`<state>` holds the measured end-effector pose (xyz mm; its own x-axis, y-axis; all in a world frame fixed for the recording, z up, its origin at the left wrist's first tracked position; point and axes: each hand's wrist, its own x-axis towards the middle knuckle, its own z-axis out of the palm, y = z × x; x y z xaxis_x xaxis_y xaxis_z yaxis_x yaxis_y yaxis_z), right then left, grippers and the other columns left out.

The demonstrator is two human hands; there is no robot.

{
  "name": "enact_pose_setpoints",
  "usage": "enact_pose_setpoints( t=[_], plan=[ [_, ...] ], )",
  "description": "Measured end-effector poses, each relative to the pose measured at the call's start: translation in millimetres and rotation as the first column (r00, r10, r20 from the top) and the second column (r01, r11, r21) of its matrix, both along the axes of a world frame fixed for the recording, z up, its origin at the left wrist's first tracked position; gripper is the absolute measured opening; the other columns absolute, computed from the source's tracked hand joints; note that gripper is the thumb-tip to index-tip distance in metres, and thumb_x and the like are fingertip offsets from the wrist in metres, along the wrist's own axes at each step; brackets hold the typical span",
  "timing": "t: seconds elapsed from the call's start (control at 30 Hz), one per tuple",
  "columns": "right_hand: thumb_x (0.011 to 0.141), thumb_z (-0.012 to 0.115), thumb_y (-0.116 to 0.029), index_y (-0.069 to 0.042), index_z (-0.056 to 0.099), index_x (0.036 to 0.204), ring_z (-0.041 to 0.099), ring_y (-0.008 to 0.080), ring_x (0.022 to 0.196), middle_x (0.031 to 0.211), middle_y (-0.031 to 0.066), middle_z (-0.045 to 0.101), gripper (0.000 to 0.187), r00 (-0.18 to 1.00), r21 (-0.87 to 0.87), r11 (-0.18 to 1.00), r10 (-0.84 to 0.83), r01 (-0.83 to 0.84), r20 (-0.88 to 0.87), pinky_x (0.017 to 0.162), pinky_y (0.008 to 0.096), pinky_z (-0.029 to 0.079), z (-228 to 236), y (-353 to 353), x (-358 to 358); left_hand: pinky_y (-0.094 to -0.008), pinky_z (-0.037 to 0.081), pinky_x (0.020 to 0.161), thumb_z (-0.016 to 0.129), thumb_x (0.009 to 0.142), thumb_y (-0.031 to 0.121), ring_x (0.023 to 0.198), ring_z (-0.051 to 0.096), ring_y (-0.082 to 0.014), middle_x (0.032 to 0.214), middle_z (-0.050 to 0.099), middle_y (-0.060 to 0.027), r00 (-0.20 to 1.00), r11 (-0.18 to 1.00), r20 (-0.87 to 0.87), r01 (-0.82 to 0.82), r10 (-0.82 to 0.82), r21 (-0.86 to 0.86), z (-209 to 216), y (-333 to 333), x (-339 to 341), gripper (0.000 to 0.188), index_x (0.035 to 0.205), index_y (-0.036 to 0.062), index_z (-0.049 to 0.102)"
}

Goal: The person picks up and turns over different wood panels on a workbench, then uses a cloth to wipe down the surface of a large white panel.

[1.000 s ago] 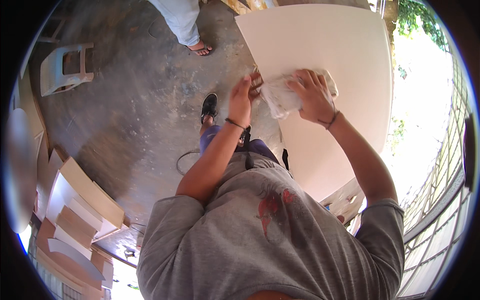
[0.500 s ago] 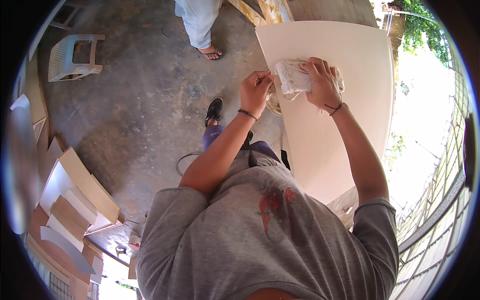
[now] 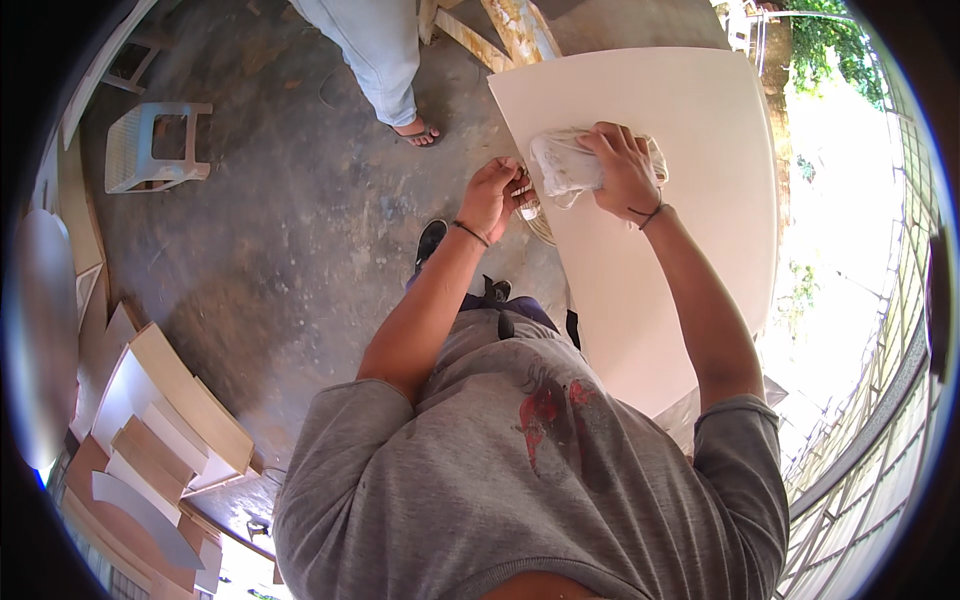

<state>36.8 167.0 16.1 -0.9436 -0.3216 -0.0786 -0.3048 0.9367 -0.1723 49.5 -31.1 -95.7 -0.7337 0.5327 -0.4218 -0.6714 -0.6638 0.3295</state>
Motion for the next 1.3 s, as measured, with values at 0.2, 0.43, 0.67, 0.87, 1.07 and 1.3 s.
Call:
enact_pose_setpoints(
  t=[0.2,0.43,0.67,0.87,1.07,1.3],
  plan=[
    [0.058,0.067,-0.007,-0.011,0.055,0.107,0.045,0.0271,0.111,0.111,0.0066,0.049,0.05,1.0,0.001,1.0,-0.011,0.011,-0.011,0.088,0.0417,0.033,-0.4,-0.3,1.8,-0.0325,0.04,0.077,0.052,0.09,0.018,0.082,0.049,-0.0121,0.088,0.053,0.0021,0.988,0.99,0.072,-0.134,0.136,-0.034,9.6,6.8,4.8,0.006,0.086,0.0136,0.049],
    [0.058,0.067,-0.005,-0.012,0.054,0.106,0.045,0.027,0.112,0.112,0.0065,0.05,0.05,0.999,-0.023,0.999,-0.025,0.024,-0.037,0.088,0.0417,0.034,-3.0,-1.3,1.5,-0.0272,0.037,0.066,0.05,0.091,0.013,0.069,0.05,-0.0096,0.093,0.057,0.0016,0.947,0.939,0.215,-0.28,0.237,0.199,-2.2,14.7,10.6,0.004,0.087,0.0137,0.052],
    [0.06,0.066,-0.006,-0.015,0.054,0.108,0.045,0.0259,0.113,0.113,0.0064,0.049,0.05,0.999,0.015,0.999,-0.03,0.03,-0.033,0.087,0.0419,0.035,-3.5,0.7,1.8,-0.0261,0.035,0.066,0.041,0.093,0.014,0.057,0.039,-0.0056,0.082,0.05,0.0049,0.952,0.908,0.266,-0.24,0.151,0.343,-4.5,17.3,8.8,0.013,0.09,0.0085,0.052],
    [0.061,0.066,-0.006,-0.015,0.054,0.109,0.045,0.0264,0.112,0.113,0.0065,0.049,0.05,0.999,0.012,0.999,-0.03,0.031,-0.025,0.088,0.0423,0.034,-3.3,0.2,2.1,-0.0263,0.035,0.066,0.038,0.094,0.013,0.054,0.035,-0.0062,0.074,0.042,0.0044,0.985,0.918,0.163,-0.12,0.061,0.378,-4.6,9.2,0.7,0.014,0.086,0.0072,0.049],
    [0.062,0.067,-0.007,-0.013,0.053,0.109,0.045,0.0268,0.113,0.113,0.0067,0.05,0.049,0.999,0.024,0.999,-0.02,0.021,-0.03,0.087,0.0426,0.034,-3.2,-0.3,2.3,-0.0272,0.035,0.064,0.039,0.092,0.013,0.053,0.034,-0.0074,0.07,0.04,0.0033,0.987,0.888,0.159,-0.102,0.033,0.448,-18.9,-14.4,-0.7,0.012,0.082,0.0101,0.046],
    [0.062,0.067,-0.007,-0.012,0.053,0.109,0.045,0.0269,0.112,0.113,0.0073,0.05,0.05,0.999,0.018,1.0,-0.022,0.022,-0.03,0.087,0.0425,0.034,-2.2,-0.5,2.2,-0.0261,0.034,0.055,0.047,0.091,0.015,0.051,0.033,-0.007,0.067,0.038,0.0042,0.991,0.979,-0.125,0.028,-0.054,-0.202,-8.1,-26.2,-0.9,0.009,0.086,0.0077,0.047]
  ],
)
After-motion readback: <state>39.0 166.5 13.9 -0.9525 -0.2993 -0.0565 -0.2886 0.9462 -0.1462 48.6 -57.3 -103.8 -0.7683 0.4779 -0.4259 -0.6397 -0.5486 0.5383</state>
